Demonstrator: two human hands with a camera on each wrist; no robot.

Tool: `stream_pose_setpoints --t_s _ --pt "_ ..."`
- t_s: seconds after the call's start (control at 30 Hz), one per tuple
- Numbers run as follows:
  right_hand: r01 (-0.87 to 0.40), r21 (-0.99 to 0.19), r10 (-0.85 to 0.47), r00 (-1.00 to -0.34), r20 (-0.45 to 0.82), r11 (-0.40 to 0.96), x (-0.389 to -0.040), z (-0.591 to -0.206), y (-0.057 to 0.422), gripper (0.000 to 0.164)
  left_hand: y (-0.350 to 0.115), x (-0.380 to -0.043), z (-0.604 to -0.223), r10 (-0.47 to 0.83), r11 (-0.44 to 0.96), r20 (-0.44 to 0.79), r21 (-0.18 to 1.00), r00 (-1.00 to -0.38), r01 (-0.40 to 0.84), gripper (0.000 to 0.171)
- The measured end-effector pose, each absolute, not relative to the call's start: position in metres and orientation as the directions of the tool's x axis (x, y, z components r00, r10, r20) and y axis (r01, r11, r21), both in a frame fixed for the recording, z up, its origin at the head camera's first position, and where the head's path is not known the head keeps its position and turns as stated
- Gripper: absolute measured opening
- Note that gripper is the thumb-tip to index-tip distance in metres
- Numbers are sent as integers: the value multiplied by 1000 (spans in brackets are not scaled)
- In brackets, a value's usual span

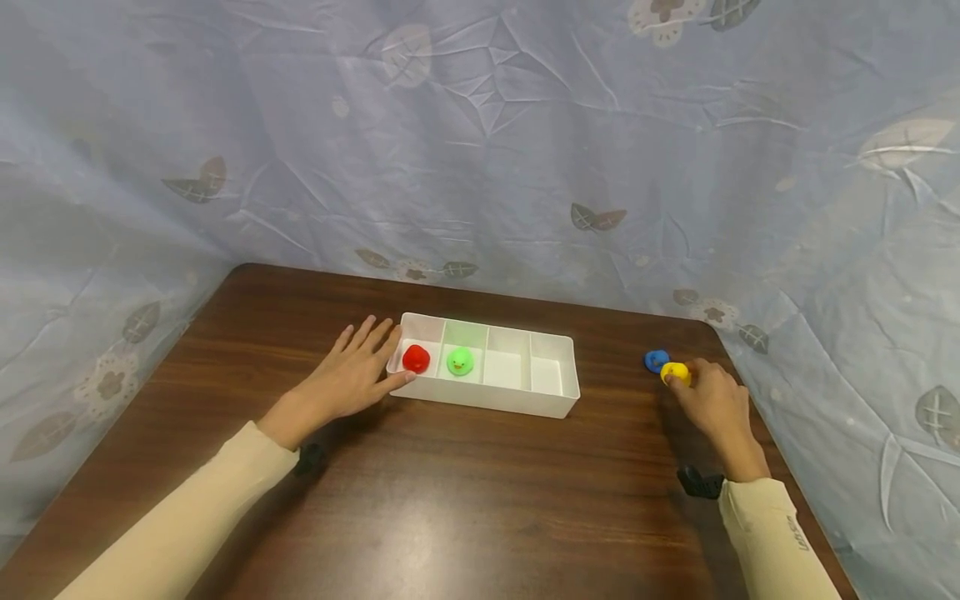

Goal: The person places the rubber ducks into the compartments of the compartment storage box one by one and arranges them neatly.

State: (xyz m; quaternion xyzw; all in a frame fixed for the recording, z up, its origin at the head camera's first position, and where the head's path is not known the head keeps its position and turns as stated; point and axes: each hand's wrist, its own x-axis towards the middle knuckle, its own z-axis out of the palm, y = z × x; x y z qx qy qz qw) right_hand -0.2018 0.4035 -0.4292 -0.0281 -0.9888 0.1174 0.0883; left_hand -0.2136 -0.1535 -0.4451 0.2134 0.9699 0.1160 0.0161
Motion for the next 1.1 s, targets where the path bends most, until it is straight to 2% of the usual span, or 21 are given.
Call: stream_pose_setpoints --t_s 0.6,1.1 --pt "-75 -274 -20 -980 197 959 -216 -390 345 50 -153 -212 -443 415 882 16 237 -910 406 90" --pt "-134 -267 -64 -965 256 954 -231 -384 309 43 -152 -214 -444 416 881 4 244 -909 405 91"
